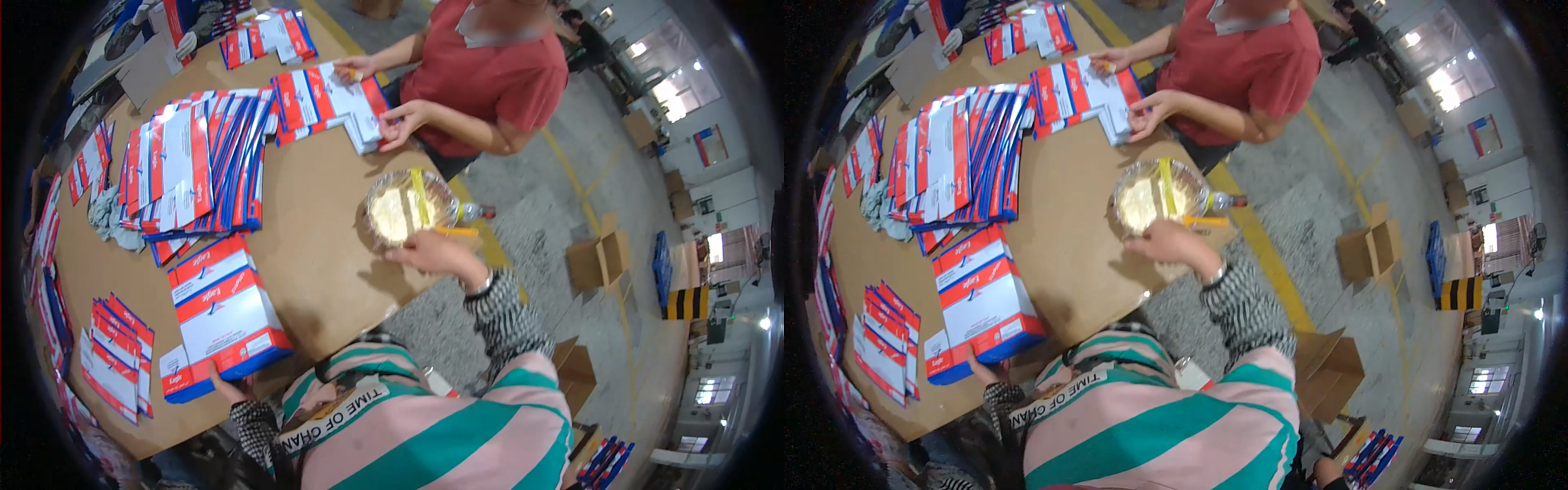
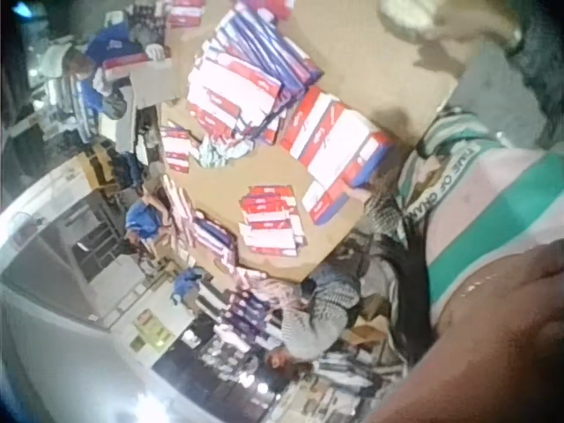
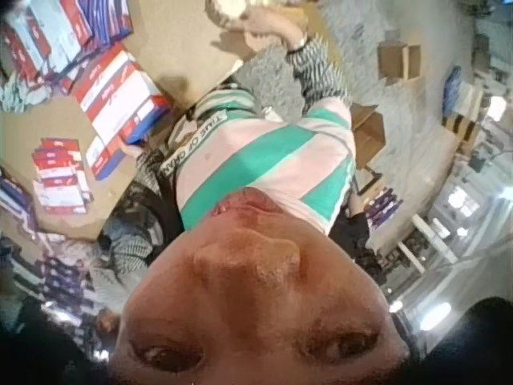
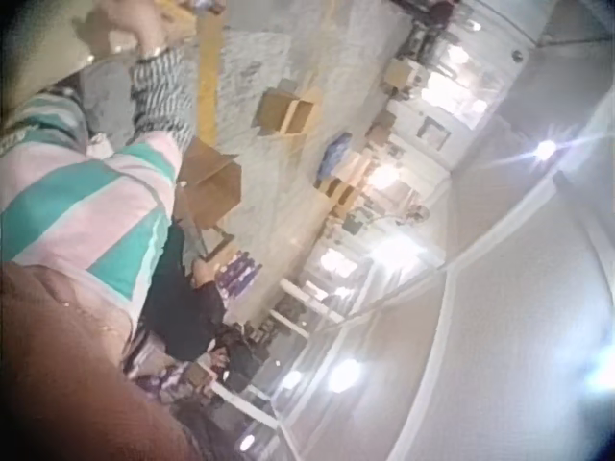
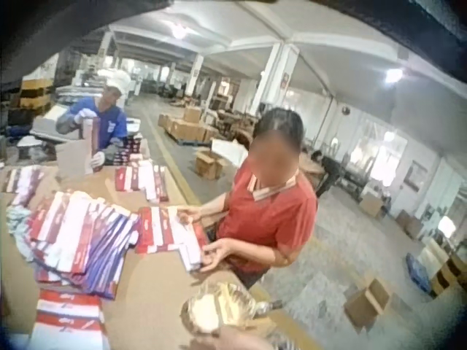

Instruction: The person applies adhesive to the edges of flat cardboard sheets using a brush, folds them into box shapes, and stacks the finished units. They handle stacks of printed cardboard sheets and a container of adhesive, working at a table with other workers.

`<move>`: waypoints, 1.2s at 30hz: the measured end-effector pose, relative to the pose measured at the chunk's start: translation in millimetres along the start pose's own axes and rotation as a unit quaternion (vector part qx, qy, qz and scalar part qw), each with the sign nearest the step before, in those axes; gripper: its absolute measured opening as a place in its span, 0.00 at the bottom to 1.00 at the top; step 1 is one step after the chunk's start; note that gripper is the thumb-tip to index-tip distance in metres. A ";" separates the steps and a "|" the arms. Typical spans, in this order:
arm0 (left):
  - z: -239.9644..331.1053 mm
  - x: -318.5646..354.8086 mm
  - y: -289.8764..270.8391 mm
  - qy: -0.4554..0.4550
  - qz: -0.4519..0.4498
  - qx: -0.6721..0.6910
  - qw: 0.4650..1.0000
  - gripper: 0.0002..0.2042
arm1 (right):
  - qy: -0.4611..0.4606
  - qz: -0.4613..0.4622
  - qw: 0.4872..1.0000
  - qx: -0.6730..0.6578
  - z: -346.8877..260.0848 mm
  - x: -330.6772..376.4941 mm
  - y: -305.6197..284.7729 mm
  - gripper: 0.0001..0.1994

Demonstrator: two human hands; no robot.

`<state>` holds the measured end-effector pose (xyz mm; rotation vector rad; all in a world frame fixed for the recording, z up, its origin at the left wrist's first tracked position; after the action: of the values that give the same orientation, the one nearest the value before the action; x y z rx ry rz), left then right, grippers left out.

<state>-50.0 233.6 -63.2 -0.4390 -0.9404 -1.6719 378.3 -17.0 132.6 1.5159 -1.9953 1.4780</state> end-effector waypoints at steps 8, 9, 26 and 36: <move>-8.0 -15.0 2.0 0.015 -0.028 0.031 0.999 0.33 | -0.170 0.407 0.786 -0.434 27.1 38.7 -5.4 0.11; -2.6 -13.4 1.9 0.016 -0.040 0.023 0.999 0.33 | -0.173 0.447 0.763 -0.434 40.2 35.8 -11.6 0.10; 6.7 8.2 4.0 -0.001 0.059 -0.050 0.997 0.34 | 0.032 0.217 0.976 0.005 102.9 -42.6 -38.4 0.11; -0.3 -1.6 -0.9 -0.007 0.028 0.022 0.999 0.34 | -0.022 0.224 0.973 -0.044 74.3 -29.5 -4.5 0.09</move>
<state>-50.2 234.5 -64.8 -0.4443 -0.9660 -1.5967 422.0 -59.4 80.6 1.1172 -2.5129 1.4879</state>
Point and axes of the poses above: each hand's wrist, its own x-axis away from the middle knuckle, its own y-axis out of the palm, z = x × y, the point moved 6 cm from there along -x, towards the middle knuckle, and after that the axes turned 9 degrees about -z, right-handed, at the moved point
